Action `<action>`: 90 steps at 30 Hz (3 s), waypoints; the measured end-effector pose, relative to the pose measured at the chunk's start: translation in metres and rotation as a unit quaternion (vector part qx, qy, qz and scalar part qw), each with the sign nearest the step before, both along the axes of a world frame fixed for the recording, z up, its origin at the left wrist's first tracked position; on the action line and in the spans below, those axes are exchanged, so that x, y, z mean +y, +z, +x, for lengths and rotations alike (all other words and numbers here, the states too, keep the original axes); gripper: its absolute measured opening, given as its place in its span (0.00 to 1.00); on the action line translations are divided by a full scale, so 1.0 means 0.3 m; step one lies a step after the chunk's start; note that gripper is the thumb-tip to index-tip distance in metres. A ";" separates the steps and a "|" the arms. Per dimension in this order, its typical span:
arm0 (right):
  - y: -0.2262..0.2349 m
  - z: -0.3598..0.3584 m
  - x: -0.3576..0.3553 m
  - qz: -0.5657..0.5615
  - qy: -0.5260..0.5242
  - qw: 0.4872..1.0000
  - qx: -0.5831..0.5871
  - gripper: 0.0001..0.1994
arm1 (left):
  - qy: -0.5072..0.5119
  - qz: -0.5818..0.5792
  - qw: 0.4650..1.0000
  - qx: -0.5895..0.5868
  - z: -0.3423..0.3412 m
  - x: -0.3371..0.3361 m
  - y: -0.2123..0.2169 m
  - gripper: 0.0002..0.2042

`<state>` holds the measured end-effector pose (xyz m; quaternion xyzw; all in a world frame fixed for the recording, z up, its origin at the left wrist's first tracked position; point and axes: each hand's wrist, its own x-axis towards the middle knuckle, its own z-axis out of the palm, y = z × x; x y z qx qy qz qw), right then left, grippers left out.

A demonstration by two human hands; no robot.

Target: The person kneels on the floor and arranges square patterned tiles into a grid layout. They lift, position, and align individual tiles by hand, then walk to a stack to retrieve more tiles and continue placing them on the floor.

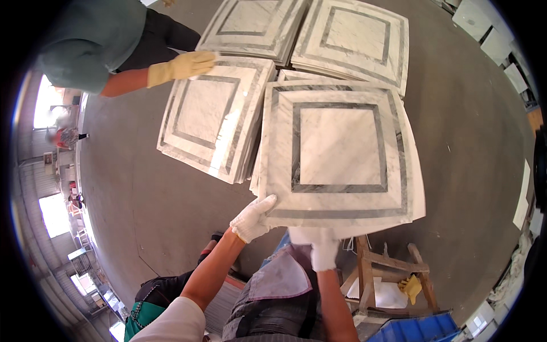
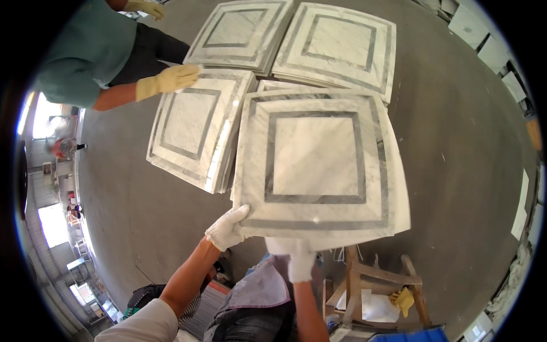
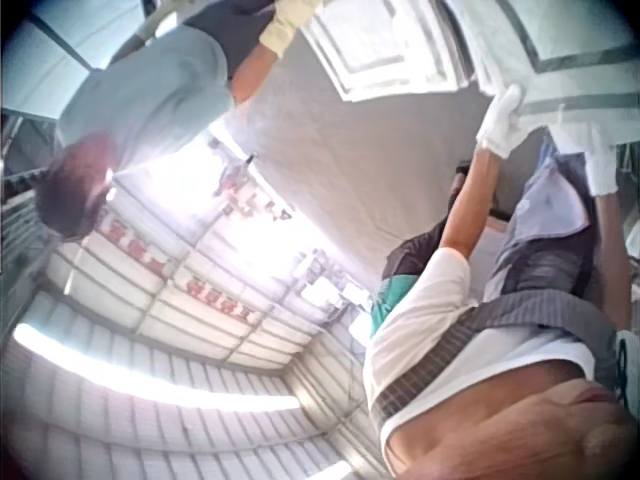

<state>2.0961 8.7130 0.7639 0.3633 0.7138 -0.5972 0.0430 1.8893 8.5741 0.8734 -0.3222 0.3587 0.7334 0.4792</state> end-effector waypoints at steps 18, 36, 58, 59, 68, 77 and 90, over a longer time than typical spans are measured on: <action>0.603 -0.011 0.545 -0.261 -0.332 0.899 0.114 0.24 | 0.044 0.008 0.999 -0.001 -0.037 0.061 0.263 0.17; 0.754 0.162 1.045 -0.220 -0.222 0.950 0.017 0.18 | 0.017 0.032 0.999 0.009 -0.095 0.085 0.398 0.16; 1.510 1.030 0.796 0.090 -0.564 0.782 0.251 0.17 | -0.060 0.057 0.996 0.036 0.029 -0.012 -0.133 0.16; 1.485 0.995 0.723 0.077 -0.591 0.756 0.270 0.17 | -0.079 0.042 0.995 0.036 -0.008 -0.050 -0.197 0.17; 1.453 1.123 0.185 0.102 -0.731 0.551 0.390 0.22 | -0.209 -0.030 0.976 0.050 -0.012 -0.045 -0.253 0.20; 1.473 1.496 -0.107 0.260 -0.787 0.413 0.377 0.20 | -0.216 -0.085 0.970 0.076 0.043 -0.005 -0.341 0.22; 1.271 1.984 -0.345 0.338 -0.838 0.292 0.314 0.15 | -0.223 -0.060 0.966 0.115 0.013 -0.018 -0.587 0.28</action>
